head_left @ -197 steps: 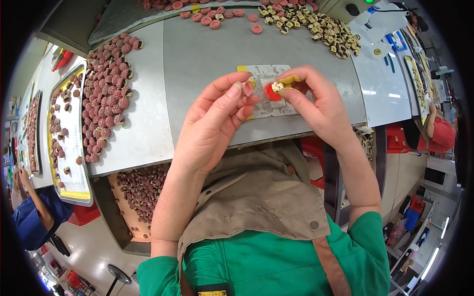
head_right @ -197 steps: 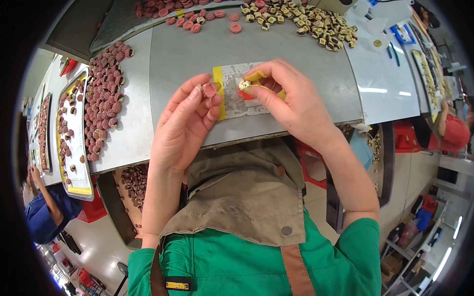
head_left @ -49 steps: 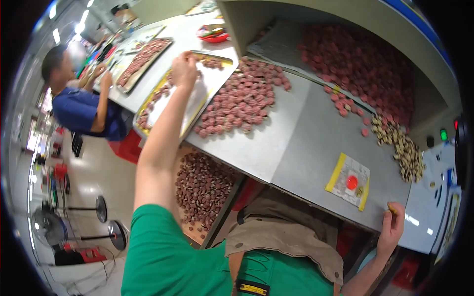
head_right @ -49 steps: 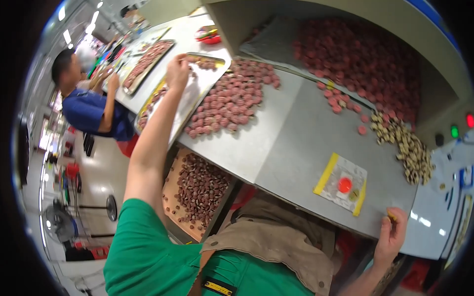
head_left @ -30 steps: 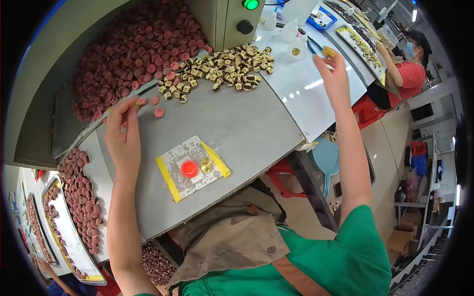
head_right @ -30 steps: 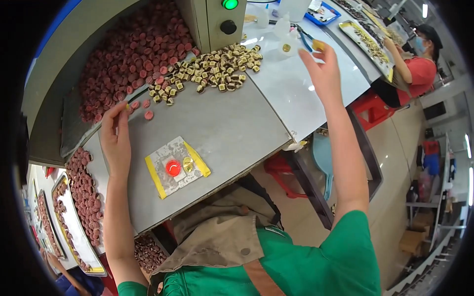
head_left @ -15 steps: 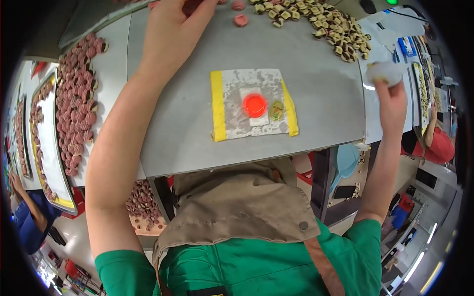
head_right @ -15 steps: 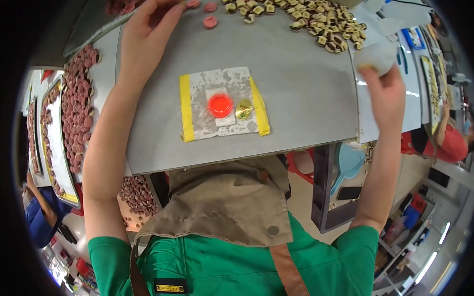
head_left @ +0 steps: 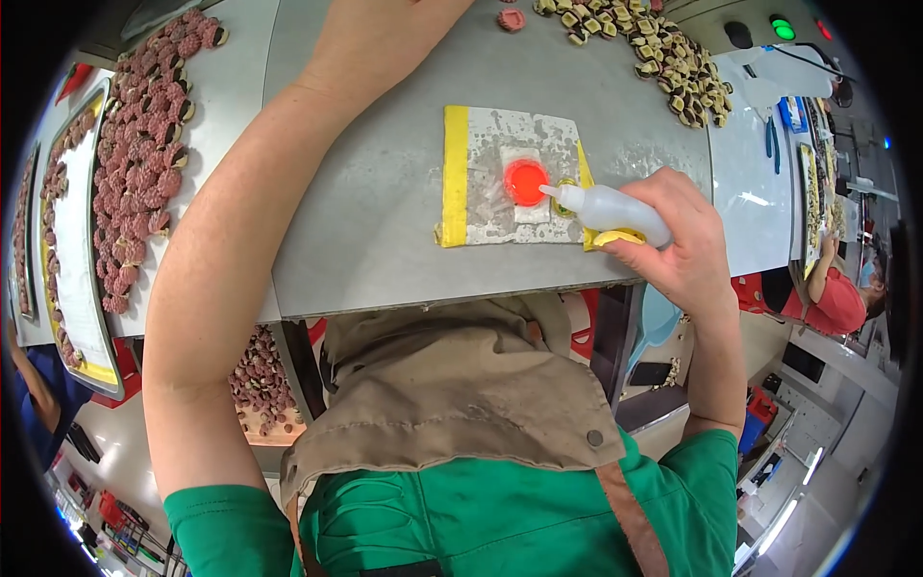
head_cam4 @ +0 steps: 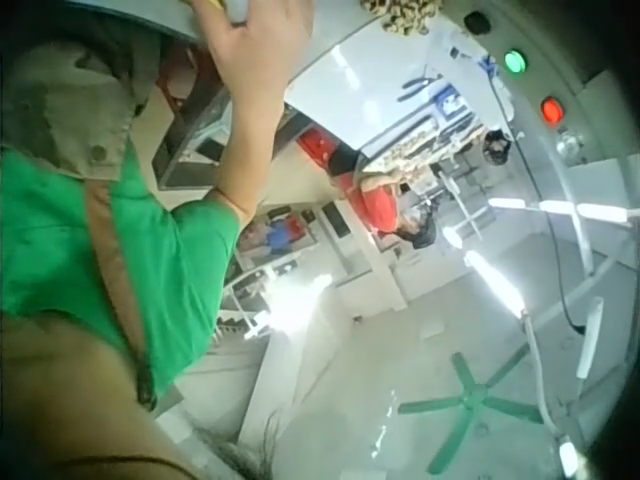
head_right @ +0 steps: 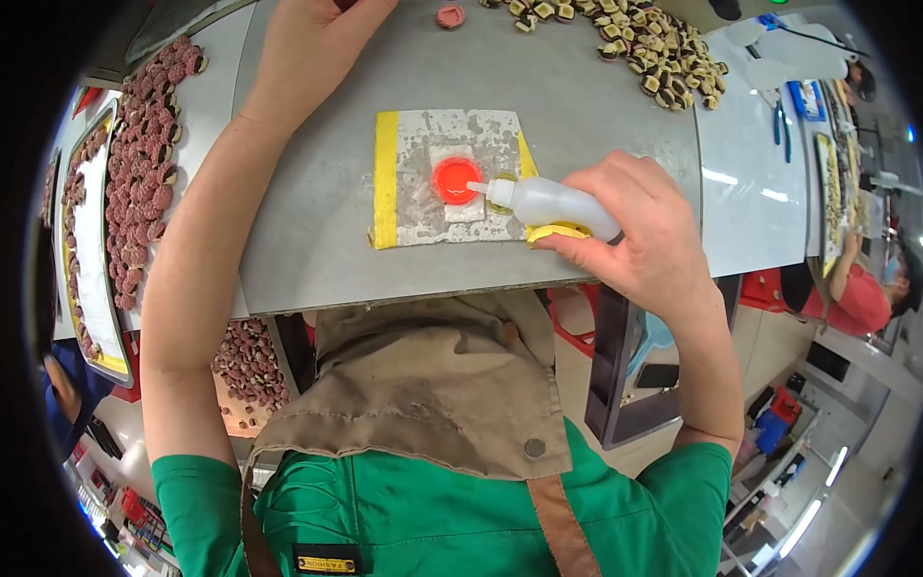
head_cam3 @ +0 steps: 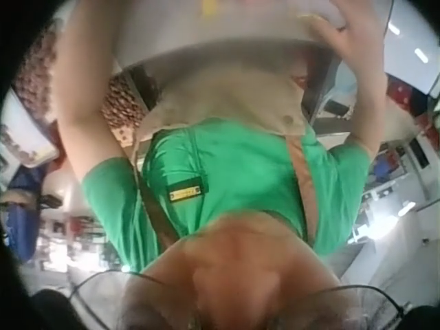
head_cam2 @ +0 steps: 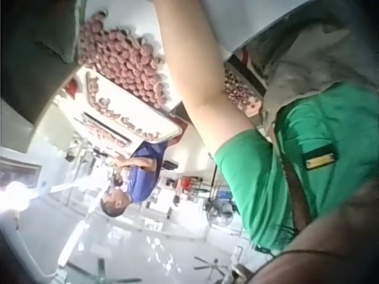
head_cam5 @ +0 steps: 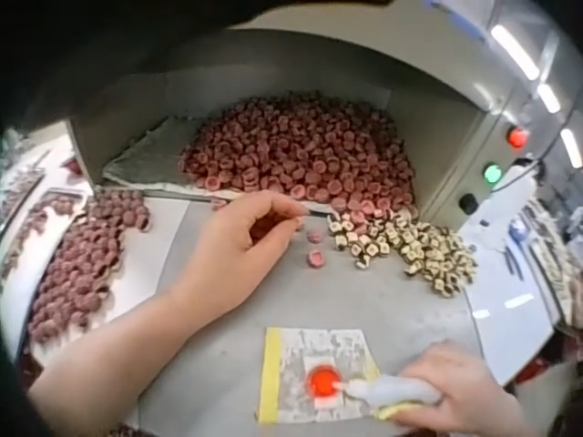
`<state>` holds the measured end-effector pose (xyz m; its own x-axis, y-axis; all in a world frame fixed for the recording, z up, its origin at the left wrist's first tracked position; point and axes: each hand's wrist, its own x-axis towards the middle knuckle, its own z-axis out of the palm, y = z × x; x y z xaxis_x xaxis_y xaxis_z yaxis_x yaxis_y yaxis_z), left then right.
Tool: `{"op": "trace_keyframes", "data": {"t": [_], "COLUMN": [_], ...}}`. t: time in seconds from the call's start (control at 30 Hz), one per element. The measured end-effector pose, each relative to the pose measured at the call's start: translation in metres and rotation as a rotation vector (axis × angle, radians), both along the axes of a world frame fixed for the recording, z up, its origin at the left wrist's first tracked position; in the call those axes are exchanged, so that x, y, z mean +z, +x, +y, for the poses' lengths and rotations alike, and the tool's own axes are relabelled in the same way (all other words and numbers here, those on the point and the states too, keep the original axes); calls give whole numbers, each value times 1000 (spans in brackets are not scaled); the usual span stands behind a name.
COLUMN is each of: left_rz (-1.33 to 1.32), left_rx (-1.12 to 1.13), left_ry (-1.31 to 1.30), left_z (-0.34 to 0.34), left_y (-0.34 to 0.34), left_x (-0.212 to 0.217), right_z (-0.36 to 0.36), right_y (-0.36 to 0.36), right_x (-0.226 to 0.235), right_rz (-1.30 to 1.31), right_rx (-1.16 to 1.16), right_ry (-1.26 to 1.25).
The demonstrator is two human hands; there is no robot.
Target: The person assembles small decorative food pieces by dipping components into adhesive, pressing the parts together by hand, and placing the assembled items onto a tray.
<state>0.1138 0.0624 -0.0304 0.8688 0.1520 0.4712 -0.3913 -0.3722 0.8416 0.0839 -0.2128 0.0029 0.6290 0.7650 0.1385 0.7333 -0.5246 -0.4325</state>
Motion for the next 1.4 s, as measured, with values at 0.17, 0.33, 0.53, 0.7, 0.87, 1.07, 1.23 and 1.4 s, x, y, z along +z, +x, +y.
{"op": "trace_keyframes", "data": {"t": [0.17, 0.33, 0.53, 0.7, 0.87, 1.07, 1.23, 1.4], "left_rz": [-36, -35, -36, -84, -104, 15, -26, -154], "left_rx": [-24, -16, -8, -66, 2, 90, 103, 37], "left_ry": [41, 35, 72, 199, 110, 149, 189, 390], "left_z": [5, 5, 5, 6, -7, -9, -13, -15], "left_y": [2, 1, 6, 19, 13, 11, 16, 11], "left_x": [-5, -4, -2, -6, 3, 7, 11, 9], "right_z": [4, 6, 2, -23, -58, -126, -184, -196], "right_y": [-2, -3, 0, 7, 19, 96, 160, 183], "right_x": [9, 7, 6, 1, -11, 3, -16, -28], "right_rz": [-24, -36, -30, 249, 505, 136, -54, -130], "right_rx": [4, 4, -4, -103, -373, -770, -914, -983], "right_ry": [-110, -109, -84, 156, 648, 825, 513, 296]}}
